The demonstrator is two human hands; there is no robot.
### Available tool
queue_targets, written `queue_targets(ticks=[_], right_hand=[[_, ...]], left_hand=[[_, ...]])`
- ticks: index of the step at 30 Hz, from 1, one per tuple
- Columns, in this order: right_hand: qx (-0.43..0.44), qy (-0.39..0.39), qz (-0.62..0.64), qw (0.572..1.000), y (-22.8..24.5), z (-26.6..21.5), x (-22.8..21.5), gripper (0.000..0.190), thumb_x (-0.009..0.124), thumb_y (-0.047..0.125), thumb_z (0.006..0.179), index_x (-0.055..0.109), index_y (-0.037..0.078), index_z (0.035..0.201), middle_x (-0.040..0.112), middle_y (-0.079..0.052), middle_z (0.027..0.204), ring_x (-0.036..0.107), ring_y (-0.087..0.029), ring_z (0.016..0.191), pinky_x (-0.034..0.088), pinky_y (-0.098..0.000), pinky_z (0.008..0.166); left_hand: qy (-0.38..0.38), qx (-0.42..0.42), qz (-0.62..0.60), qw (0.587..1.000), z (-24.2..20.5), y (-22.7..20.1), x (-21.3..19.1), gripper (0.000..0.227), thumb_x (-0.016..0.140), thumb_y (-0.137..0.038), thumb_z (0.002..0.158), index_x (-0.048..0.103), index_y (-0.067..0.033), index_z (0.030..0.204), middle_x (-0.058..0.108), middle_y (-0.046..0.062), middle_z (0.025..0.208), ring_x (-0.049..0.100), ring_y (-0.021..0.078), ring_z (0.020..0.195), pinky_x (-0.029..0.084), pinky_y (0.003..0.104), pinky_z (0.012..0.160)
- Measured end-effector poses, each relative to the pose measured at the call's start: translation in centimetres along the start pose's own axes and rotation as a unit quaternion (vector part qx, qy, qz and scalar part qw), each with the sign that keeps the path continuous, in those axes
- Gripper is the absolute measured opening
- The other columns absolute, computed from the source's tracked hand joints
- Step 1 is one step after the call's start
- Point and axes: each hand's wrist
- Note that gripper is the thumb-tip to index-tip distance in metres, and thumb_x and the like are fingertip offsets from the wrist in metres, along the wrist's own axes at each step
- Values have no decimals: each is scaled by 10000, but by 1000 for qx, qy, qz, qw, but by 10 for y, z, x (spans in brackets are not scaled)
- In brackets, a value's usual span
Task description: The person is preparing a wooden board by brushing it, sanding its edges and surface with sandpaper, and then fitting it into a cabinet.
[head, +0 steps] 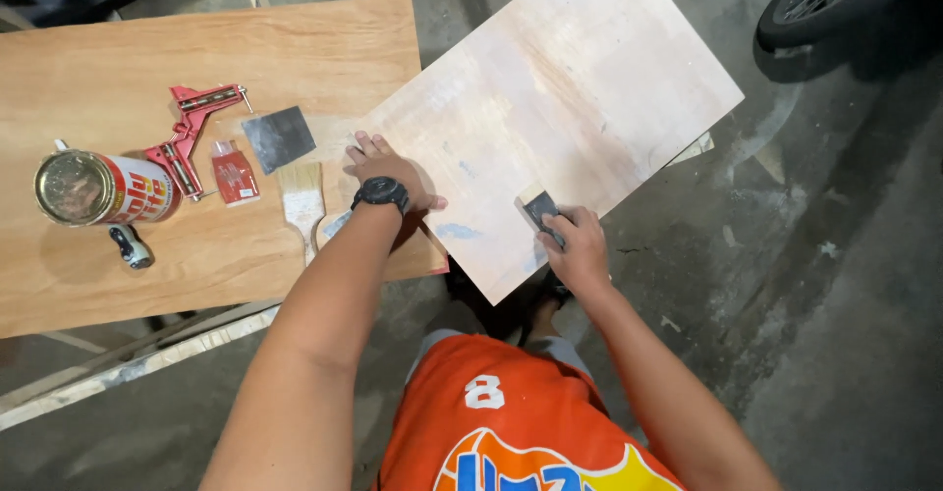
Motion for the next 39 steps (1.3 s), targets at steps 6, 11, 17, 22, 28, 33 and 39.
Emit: queue_targets(ticks=[6,11,17,22,28,33,39], right_hand=[[-25,9,-25,999,-28,-41,-10,160,795,254,1044,706,166,1143,537,-59,1142,639,-308,1100,567,-470,939],[-32,-20,-26,999,-25,7,15,149,833,250,997,723,192,1079,521,-27,1083,621,-287,1062,543,-452,879],[-44,-13,8,999,-14,16,3,192,875,181,946,730,160,1071,533,-62,1021,619,-324,951,547,-452,848],[-69,16,10,997,-20,-40,-26,119,778,223,1050,724,139,1115,553,-81,1077,656,-319,1027,573,-452,910],[-125,-54,8,991,-29,36,20,185,883,174,918,736,151,1027,562,-72,1008,625,-330,958,510,-472,873],[-89,-26,-8,996,-21,89,31,279,950,171,826,783,185,1050,635,-70,1045,658,-319,992,541,-453,901],[-75,7,1,997,-37,11,-29,207,884,222,941,776,165,1108,607,-72,1059,658,-323,1005,547,-437,917]], left_hand=[[-53,40,-18,998,85,-28,61,1421,759,-744,851,-14,60,1731,-70,343,1798,-2,536,1668,238,642,1310],[15,11,-56,998,-10,-37,0,1558,761,-886,783,-62,16,1751,-123,242,1834,-37,461,1694,244,570,1331],[64,-30,-18,997,-23,-50,-18,1641,793,-936,715,-61,-3,1761,-108,239,1840,-34,456,1691,273,583,1321],[51,-20,-32,998,-19,-49,-15,1639,808,-925,710,-39,8,1757,-88,254,1837,4,469,1691,296,607,1307],[78,-38,-37,996,-17,-53,-23,1683,844,-924,669,-58,-9,1757,-99,242,1839,-1,464,1692,319,609,1297],[79,-42,-43,995,-13,-54,-19,1675,847,-906,683,-75,-8,1756,-114,243,1836,-14,460,1692,312,610,1299],[52,-8,-69,996,-23,-44,-16,1618,806,-881,764,-96,51,1731,-132,304,1813,-25,498,1682,325,578,1307]])
Point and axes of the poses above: each hand's wrist, its own z-axis towards the middle knuckle, its own x-axis out of the palm, y = z × x
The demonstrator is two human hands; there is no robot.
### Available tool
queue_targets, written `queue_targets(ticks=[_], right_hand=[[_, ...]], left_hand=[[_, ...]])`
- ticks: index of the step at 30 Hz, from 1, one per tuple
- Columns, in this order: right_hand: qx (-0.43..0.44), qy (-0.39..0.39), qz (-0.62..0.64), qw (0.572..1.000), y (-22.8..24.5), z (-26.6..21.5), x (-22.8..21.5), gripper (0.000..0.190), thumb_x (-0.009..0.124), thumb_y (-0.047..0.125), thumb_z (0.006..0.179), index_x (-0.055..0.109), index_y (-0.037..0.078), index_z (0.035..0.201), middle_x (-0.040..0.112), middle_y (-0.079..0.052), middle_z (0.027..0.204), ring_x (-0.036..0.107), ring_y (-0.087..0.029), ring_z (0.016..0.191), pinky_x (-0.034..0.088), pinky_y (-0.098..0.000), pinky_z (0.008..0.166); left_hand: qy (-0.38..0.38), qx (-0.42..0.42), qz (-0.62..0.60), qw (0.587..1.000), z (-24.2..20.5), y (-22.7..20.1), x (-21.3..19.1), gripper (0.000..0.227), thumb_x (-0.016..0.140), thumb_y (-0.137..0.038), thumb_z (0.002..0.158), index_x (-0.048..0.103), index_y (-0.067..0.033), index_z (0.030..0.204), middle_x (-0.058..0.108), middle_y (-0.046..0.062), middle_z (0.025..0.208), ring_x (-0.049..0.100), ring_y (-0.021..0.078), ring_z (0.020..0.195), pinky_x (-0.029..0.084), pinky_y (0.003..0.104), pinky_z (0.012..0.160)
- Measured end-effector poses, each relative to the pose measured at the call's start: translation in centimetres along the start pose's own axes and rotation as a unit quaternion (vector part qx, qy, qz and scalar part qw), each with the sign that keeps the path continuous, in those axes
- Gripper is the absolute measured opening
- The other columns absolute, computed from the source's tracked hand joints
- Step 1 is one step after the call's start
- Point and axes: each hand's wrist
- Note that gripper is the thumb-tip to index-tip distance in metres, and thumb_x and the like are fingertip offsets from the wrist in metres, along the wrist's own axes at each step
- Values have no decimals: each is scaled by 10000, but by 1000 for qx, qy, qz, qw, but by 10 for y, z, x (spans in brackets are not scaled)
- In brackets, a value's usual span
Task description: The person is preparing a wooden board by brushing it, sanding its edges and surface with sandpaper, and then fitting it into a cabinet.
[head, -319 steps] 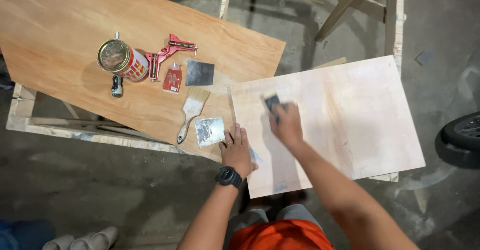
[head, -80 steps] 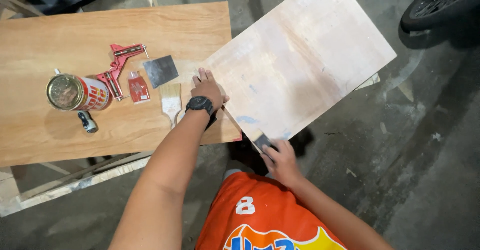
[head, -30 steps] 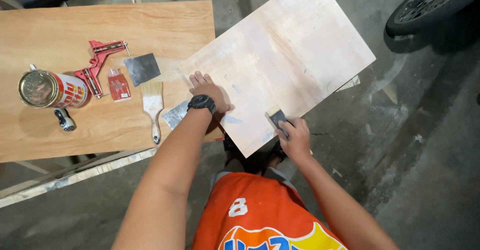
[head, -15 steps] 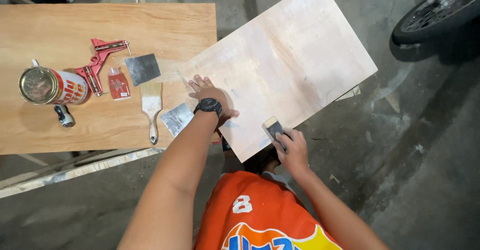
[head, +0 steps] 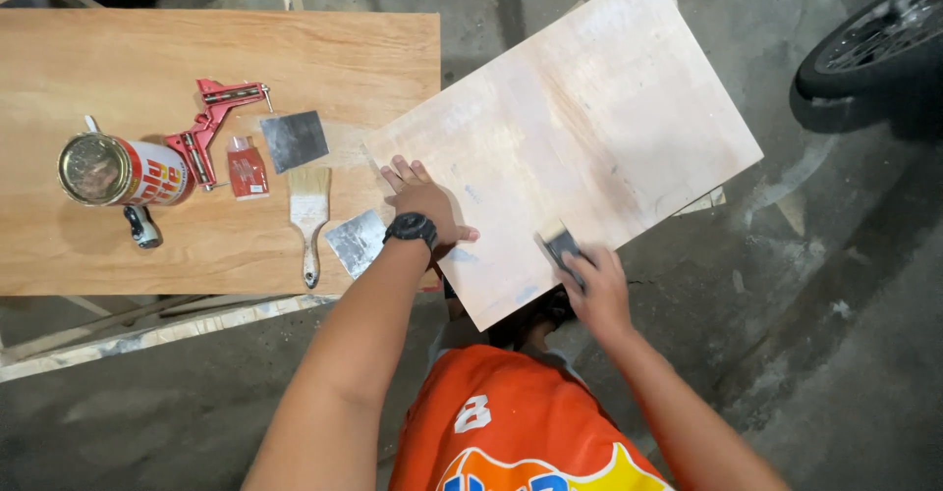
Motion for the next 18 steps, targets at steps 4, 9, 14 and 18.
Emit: queue_targets(ticks=[4,9,14,18], right_hand=[[8,-18,9,1000,-2,-9,0,163,847,169,986,762,133,1121,557,-93,1027,618,-332,933,546,-443,919],[-39,-67,-9,997,-23,66,49,231,912,171,883,782,168,1073,582,-78,1047,616,-328,973,508,-444,922],[37,-41,-13,998,-11,113,54,234,927,149,863,789,184,1050,618,-51,1060,630,-290,1018,528,-397,909],[15,-33,-17,999,-13,54,27,247,911,200,883,792,206,1099,620,-67,1065,654,-326,1036,549,-447,899]], left_hand=[[-4,6,0,1000,3,-1,0,1643,795,-903,755,-103,80,1717,-136,336,1799,-25,522,1673,317,567,1313],[25,-19,18,999,-8,-10,-15,1607,809,-877,767,-84,40,1738,-119,290,1822,1,492,1683,361,510,1304],[29,-26,15,999,-17,-11,-18,1630,825,-877,754,-104,35,1736,-153,287,1818,-33,488,1683,356,489,1313],[14,-16,15,1000,-19,-9,-13,1620,796,-894,766,-101,47,1733,-148,289,1817,-34,483,1684,352,486,1320]])
Point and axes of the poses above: each hand's wrist, its own z-axis towards the middle knuckle, its own x-axis out of the palm, y = z × x
